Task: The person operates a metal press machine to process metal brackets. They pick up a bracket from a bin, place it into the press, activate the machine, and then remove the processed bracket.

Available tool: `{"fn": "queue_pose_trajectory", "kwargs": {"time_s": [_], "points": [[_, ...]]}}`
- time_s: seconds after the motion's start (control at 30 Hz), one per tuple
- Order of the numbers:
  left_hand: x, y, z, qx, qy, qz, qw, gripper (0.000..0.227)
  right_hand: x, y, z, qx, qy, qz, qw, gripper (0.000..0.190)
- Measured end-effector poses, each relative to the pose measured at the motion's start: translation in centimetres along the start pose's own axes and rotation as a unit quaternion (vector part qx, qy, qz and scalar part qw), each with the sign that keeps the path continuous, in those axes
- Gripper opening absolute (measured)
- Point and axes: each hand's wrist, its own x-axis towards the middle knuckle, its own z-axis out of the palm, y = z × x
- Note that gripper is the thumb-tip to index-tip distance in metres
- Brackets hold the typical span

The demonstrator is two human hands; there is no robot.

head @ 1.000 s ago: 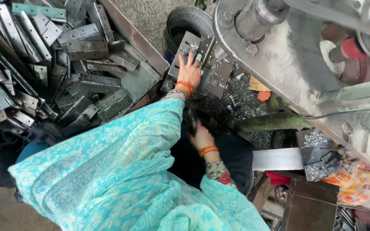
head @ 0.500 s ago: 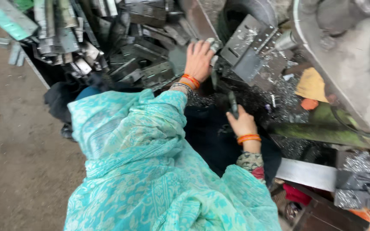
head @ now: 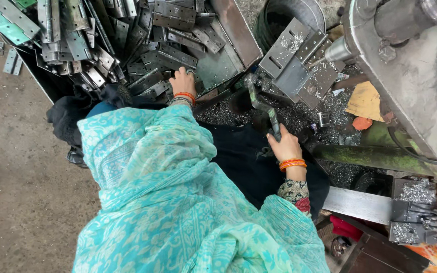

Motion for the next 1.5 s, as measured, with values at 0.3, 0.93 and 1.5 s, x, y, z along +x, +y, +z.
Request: {"fn": "queue_pose_trajectory", "kwargs": {"time_s": [0.3, 0.93, 1.5], "points": [[1.2, -1.8, -1.6, -0.19, -0.085, -0.036, 0.977, 0.06, 0.3, 0.4, 0.4, 0.015, 0.001, -0.006, 1.0, 0.07], [2.3, -2.5, 0.8, -0.229, -0.057, 0.022, 0.972, 0.059, 0.1, 0.3, 0.4, 0.025, 0.0, -0.01, 1.0, 0.066], [2.4, 17.4, -17.1, -0.539, 0.116, 0.122, 0.825, 0.052, 0.5, 0.9, 1.1, 0.027, 0.005, -0.023, 0.999, 0.07]]}}
